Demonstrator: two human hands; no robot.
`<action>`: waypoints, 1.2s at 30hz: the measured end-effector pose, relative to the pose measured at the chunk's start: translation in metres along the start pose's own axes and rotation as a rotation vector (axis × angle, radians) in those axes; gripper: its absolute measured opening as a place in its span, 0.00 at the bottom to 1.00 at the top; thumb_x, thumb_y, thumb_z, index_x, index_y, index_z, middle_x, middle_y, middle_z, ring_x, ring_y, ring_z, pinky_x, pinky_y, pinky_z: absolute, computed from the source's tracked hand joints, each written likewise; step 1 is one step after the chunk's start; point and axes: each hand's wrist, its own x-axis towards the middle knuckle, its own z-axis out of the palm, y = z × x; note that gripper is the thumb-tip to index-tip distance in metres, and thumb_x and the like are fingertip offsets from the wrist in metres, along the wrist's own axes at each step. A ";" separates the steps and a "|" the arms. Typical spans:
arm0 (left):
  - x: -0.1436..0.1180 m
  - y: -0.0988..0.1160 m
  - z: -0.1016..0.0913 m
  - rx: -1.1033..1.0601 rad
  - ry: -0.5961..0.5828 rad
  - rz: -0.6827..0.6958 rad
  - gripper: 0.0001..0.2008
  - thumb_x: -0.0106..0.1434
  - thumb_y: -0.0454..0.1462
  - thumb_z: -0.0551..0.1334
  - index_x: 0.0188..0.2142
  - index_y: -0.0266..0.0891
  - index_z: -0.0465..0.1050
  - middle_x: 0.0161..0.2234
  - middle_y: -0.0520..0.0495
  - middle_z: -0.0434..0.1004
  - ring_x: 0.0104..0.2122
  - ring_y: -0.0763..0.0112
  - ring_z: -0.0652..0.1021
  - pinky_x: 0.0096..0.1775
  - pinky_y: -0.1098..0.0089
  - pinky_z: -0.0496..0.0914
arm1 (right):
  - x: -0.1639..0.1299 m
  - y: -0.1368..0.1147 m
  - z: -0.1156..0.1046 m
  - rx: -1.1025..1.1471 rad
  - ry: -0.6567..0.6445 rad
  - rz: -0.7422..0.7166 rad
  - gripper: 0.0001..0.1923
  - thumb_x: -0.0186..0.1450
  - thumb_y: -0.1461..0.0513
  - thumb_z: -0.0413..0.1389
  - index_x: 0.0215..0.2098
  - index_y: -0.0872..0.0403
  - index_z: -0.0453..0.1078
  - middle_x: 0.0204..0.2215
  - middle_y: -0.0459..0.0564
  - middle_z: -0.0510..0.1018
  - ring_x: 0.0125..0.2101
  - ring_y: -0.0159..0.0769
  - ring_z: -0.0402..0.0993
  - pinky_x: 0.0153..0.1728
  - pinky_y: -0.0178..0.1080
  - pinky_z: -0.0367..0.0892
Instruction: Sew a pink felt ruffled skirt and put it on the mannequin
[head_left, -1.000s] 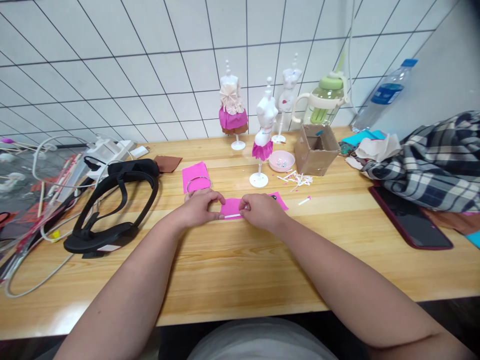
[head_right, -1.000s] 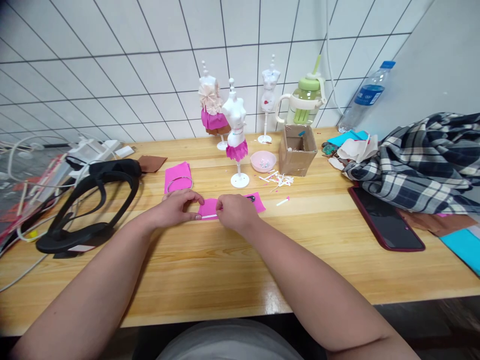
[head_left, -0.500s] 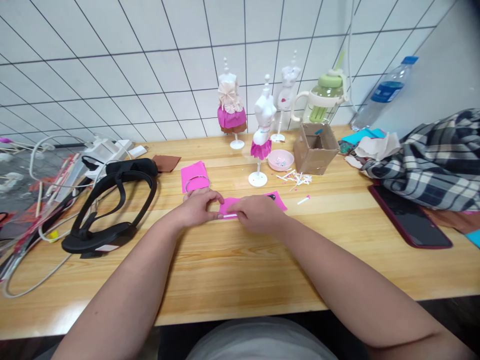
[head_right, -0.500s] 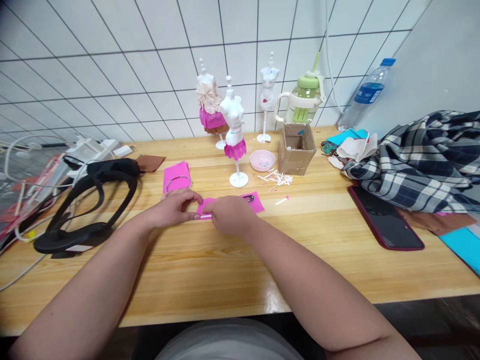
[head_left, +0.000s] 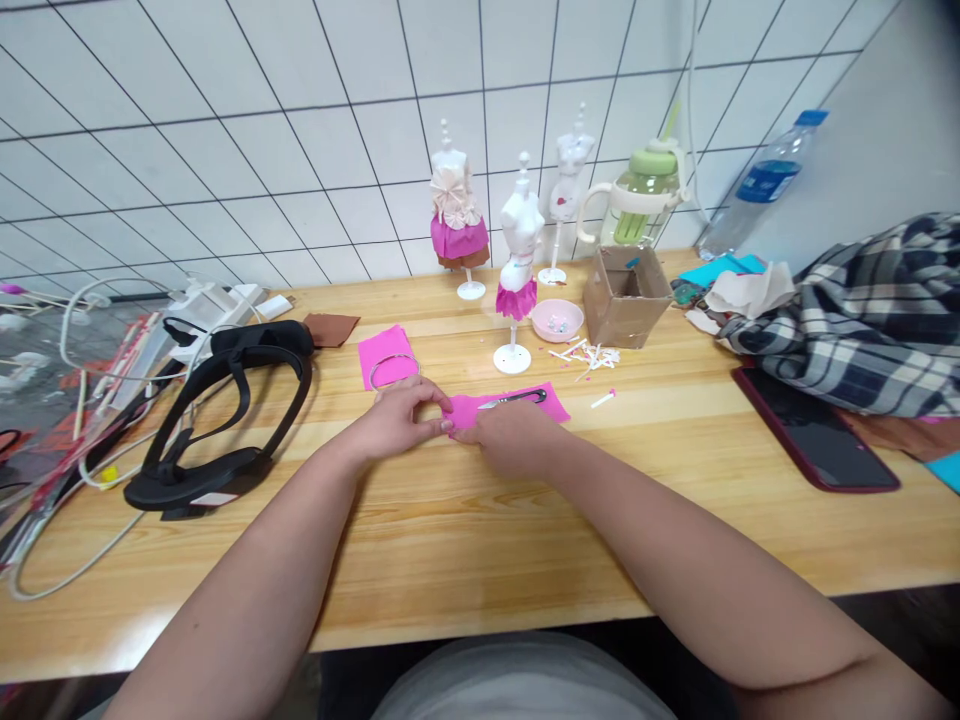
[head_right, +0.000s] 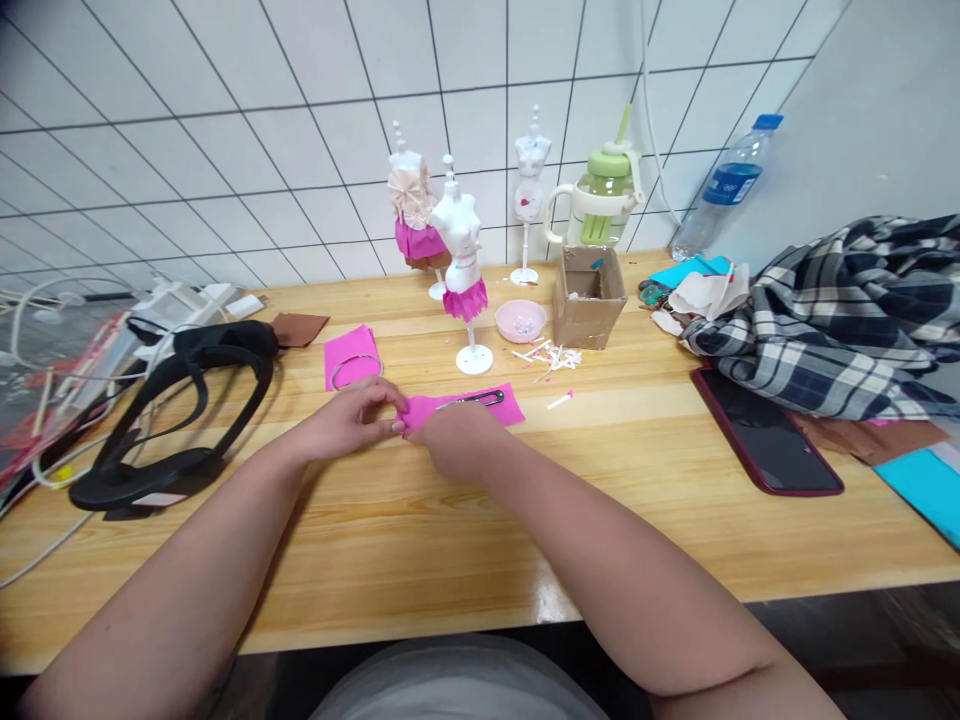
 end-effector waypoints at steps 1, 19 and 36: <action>0.000 0.002 -0.001 -0.050 0.016 0.003 0.16 0.61 0.50 0.60 0.38 0.41 0.74 0.40 0.46 0.75 0.43 0.62 0.73 0.49 0.61 0.67 | -0.001 0.001 0.000 0.016 0.001 -0.001 0.26 0.66 0.65 0.47 0.60 0.41 0.66 0.36 0.55 0.80 0.38 0.45 0.78 0.32 0.39 0.67; -0.007 -0.004 0.006 0.290 -0.104 -0.165 0.18 0.62 0.49 0.59 0.48 0.47 0.67 0.66 0.41 0.52 0.63 0.46 0.57 0.59 0.41 0.52 | -0.014 -0.003 -0.007 0.032 -0.067 0.047 0.24 0.66 0.67 0.48 0.60 0.52 0.66 0.37 0.59 0.81 0.39 0.47 0.79 0.33 0.40 0.70; -0.012 0.002 -0.003 0.351 -0.181 -0.259 0.19 0.61 0.45 0.58 0.52 0.47 0.65 0.69 0.40 0.46 0.67 0.48 0.51 0.61 0.40 0.47 | -0.032 -0.011 -0.020 0.133 -0.179 0.167 0.40 0.65 0.69 0.49 0.71 0.58 0.38 0.42 0.62 0.81 0.39 0.49 0.80 0.35 0.45 0.73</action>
